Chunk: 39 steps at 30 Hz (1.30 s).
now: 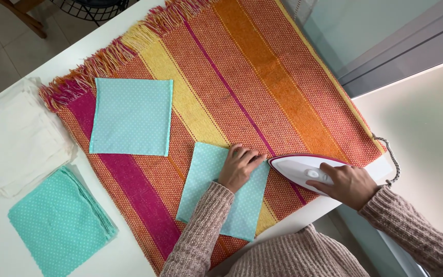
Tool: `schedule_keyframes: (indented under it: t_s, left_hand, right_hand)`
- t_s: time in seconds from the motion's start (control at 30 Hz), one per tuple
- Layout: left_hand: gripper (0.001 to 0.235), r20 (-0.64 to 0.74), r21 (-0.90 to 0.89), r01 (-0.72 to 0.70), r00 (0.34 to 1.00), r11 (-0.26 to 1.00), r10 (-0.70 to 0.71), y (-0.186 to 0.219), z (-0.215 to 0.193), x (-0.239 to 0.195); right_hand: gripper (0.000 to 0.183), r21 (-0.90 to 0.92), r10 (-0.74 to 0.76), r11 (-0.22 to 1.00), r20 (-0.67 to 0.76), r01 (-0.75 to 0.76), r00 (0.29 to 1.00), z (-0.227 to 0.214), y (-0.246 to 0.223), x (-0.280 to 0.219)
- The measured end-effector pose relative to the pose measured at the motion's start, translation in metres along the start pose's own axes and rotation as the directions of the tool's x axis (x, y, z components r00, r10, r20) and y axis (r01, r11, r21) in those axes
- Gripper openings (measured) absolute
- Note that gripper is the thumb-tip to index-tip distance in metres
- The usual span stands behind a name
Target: The person irons a stack of light blue polka-dotted cloths on a colorful striped mat. They use a white iron to press each cloth, folding them in half and smoothing the edges before stacking them on the table.
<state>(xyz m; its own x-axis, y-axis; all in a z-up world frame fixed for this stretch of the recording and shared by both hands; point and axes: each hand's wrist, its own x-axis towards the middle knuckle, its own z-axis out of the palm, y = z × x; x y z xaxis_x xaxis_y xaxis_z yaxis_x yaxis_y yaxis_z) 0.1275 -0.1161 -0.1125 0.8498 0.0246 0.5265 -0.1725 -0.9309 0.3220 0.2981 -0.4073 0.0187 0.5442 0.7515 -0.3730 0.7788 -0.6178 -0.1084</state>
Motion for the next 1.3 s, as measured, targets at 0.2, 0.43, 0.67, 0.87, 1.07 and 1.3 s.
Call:
schedule_keyframes:
  t_s: [0.2,0.43,0.67,0.87,1.07,1.3]
  left_hand:
    - [0.024,-0.098,0.005,0.018,0.995,1.000,-0.017,-0.003,-0.011,0.001]
    - [0.021,-0.097,0.018,0.004,0.995,1.000,-0.002,-0.014,-0.037,0.007]
    - [0.017,-0.111,-0.024,0.009,0.994,1.000,-0.012,-0.012,-0.051,0.012]
    - [0.014,-0.122,-0.011,-0.011,0.992,1.000,0.010,-0.018,-0.059,0.013]
    - [0.014,-0.087,-0.045,0.011,0.996,0.999,-0.015,-0.031,-0.069,0.009]
    - [0.012,-0.092,-0.015,0.025,0.995,1.000,-0.026,-0.041,-0.072,0.001]
  right_hand:
    - [0.050,-0.013,-0.022,1.000,-0.012,0.021,1.000,-0.016,-0.015,0.006]
    - [0.050,-0.008,-0.043,0.999,-0.013,0.043,0.999,-0.024,-0.026,0.016]
    - [0.050,0.001,-0.050,0.999,-0.002,0.050,0.999,-0.032,-0.032,0.021]
    - [0.050,-0.020,-0.076,0.997,0.018,0.076,0.997,-0.036,-0.039,0.030]
    - [0.049,-0.020,-0.096,0.995,0.015,0.096,0.995,-0.046,-0.054,0.040]
    - [0.050,-0.009,-0.105,0.994,0.032,0.105,0.994,-0.049,-0.062,0.051]
